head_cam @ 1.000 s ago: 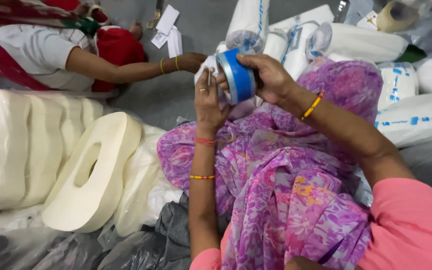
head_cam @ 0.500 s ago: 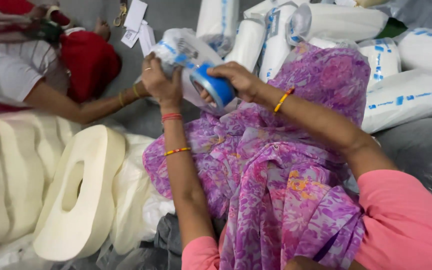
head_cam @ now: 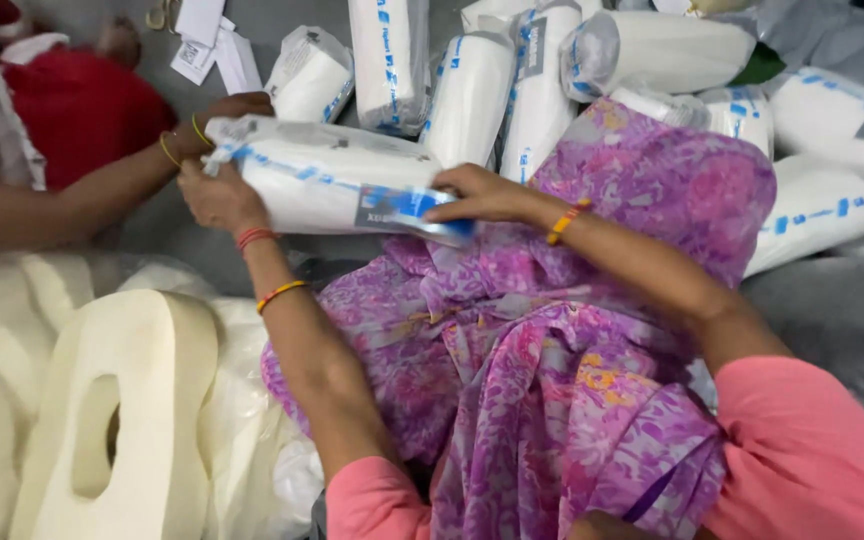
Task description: The person packs white foam pieces into plastic shipping bags and seals them with blue tape.
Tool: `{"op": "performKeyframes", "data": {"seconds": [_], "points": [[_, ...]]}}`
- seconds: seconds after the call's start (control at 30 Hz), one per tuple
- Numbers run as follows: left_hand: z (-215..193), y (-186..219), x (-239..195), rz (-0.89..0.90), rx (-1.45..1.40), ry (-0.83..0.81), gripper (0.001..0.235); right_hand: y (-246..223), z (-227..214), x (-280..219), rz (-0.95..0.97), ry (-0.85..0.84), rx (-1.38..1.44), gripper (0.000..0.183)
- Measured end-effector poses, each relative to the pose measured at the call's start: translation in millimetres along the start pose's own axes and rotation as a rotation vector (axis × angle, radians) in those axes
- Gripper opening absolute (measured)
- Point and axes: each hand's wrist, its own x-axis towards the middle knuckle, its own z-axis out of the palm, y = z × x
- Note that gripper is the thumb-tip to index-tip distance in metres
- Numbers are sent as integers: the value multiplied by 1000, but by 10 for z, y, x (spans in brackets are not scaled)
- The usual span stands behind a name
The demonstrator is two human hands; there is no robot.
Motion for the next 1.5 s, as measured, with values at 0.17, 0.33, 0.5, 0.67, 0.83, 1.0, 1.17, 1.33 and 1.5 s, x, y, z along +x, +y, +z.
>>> {"op": "performKeyframes", "data": {"seconds": [0.17, 0.33, 0.5, 0.67, 0.83, 1.0, 1.17, 1.33, 1.5], "points": [[340, -607, -187, -303, 78, -177, 50, 879, -212, -21, 134, 52, -176, 49], [688, -1408, -660, -463, 159, -354, 43, 1756, 152, 534, 272, 92, -310, 61], [1137, -2278, -1247, -537, 84, -507, 47, 1419, 333, 609, 393, 142, -275, 58], [797, -1322, -850, -584, -43, -494, 68, 1117, -220, 365, 209, 266, -5, 43], [1052, -845, -1099, -463, -508, -578, 67, -562, -1102, -387, 8, 250, -100, 37], [1768, -75, -2408, -350, -1008, -686, 52, -1793, -1256, -1025, 127, 261, -564, 52], [1753, 351, -2734, -446, -892, -961, 63, -1666, -942, -897, 74, 199, -806, 62], [-103, 1212, -1973, -152, -1131, -549, 70, -1885, -524, -650, -75, 191, -834, 58], [-1985, 2188, -1612, 204, -1245, -380, 90, -2012, -105, -258, -141, 78, -850, 53]]}}
